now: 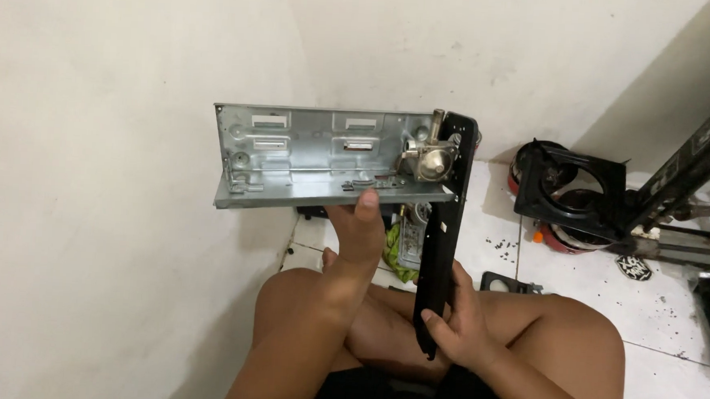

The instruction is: Wiping down and inspecting internal metal and plastic components of an appliance, likely a gas stove, during maintenance.

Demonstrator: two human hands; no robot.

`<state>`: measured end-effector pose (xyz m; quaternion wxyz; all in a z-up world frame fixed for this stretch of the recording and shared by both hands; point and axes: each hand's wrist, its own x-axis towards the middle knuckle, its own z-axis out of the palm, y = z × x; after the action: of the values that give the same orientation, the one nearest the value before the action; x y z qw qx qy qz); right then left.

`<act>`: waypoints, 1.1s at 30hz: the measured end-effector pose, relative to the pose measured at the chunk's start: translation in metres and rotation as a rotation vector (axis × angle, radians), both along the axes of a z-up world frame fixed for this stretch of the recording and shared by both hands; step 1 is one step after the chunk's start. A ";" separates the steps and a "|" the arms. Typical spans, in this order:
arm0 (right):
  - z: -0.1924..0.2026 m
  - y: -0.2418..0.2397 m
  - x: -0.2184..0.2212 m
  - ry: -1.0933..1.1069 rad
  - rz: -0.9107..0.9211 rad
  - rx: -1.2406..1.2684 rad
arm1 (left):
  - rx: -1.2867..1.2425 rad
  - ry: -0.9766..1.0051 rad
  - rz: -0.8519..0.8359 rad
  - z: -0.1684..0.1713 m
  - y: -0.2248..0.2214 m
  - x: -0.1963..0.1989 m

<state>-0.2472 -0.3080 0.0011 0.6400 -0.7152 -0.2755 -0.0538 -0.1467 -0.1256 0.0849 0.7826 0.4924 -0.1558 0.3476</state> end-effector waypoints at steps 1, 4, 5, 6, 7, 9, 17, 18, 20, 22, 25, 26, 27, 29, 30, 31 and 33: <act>0.003 -0.001 0.001 -0.008 -0.001 0.002 | 0.002 -0.008 -0.001 -0.001 -0.001 0.002; 0.017 -0.005 -0.002 -0.027 -0.020 -0.011 | -0.133 -0.085 -0.192 0.003 -0.006 0.002; 0.024 -0.004 -0.004 -0.036 -0.021 -0.015 | -0.182 -0.098 -0.232 0.007 -0.008 0.000; 0.032 -0.004 -0.005 -0.046 -0.025 -0.018 | -0.230 -0.112 -0.275 0.013 -0.012 0.000; 0.034 -0.004 -0.007 -0.050 -0.028 -0.016 | -0.227 -0.116 -0.279 0.017 -0.015 -0.001; 0.037 -0.004 -0.009 -0.086 -0.045 -0.019 | -0.309 -0.208 -0.382 0.025 -0.018 -0.002; 0.053 -0.003 -0.013 -0.171 -0.048 -0.059 | -0.410 -0.050 -0.509 0.036 -0.027 -0.008; 0.053 -0.003 -0.013 -0.156 -0.019 -0.033 | -0.474 -0.020 -0.511 0.038 -0.027 -0.010; 0.047 -0.005 -0.013 -0.245 -0.098 -0.132 | -0.572 0.057 -0.467 0.034 -0.027 -0.006; 0.045 -0.005 -0.016 -0.327 -0.176 -0.232 | -0.669 0.140 -0.418 0.051 -0.027 -0.008; 0.047 -0.001 -0.017 -0.407 -0.246 -0.333 | -0.984 0.530 -0.391 0.076 -0.022 -0.010; 0.047 0.000 -0.015 -0.458 -0.274 -0.354 | -0.970 0.525 -0.394 0.064 -0.018 -0.006; 0.046 0.002 -0.013 -0.509 -0.302 -0.375 | -0.956 0.520 -0.397 0.052 -0.014 -0.002; 0.047 0.002 -0.011 -0.523 -0.309 -0.395 | -0.929 0.487 -0.396 0.039 -0.009 0.003; 0.046 0.003 -0.011 -0.534 -0.314 -0.415 | -0.904 0.456 -0.392 0.032 -0.005 0.004; 0.042 0.004 -0.010 -0.531 -0.310 -0.414 | -0.904 0.457 -0.388 0.044 -0.005 -0.002; 0.032 0.004 -0.006 -0.581 -0.352 -0.447 | -0.817 0.886 -0.206 0.070 -0.005 -0.015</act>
<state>-0.2532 -0.3036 0.0331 0.3454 -0.8279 -0.3232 -0.3012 -0.1615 -0.1309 0.1545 0.9281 0.2327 0.2834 0.0638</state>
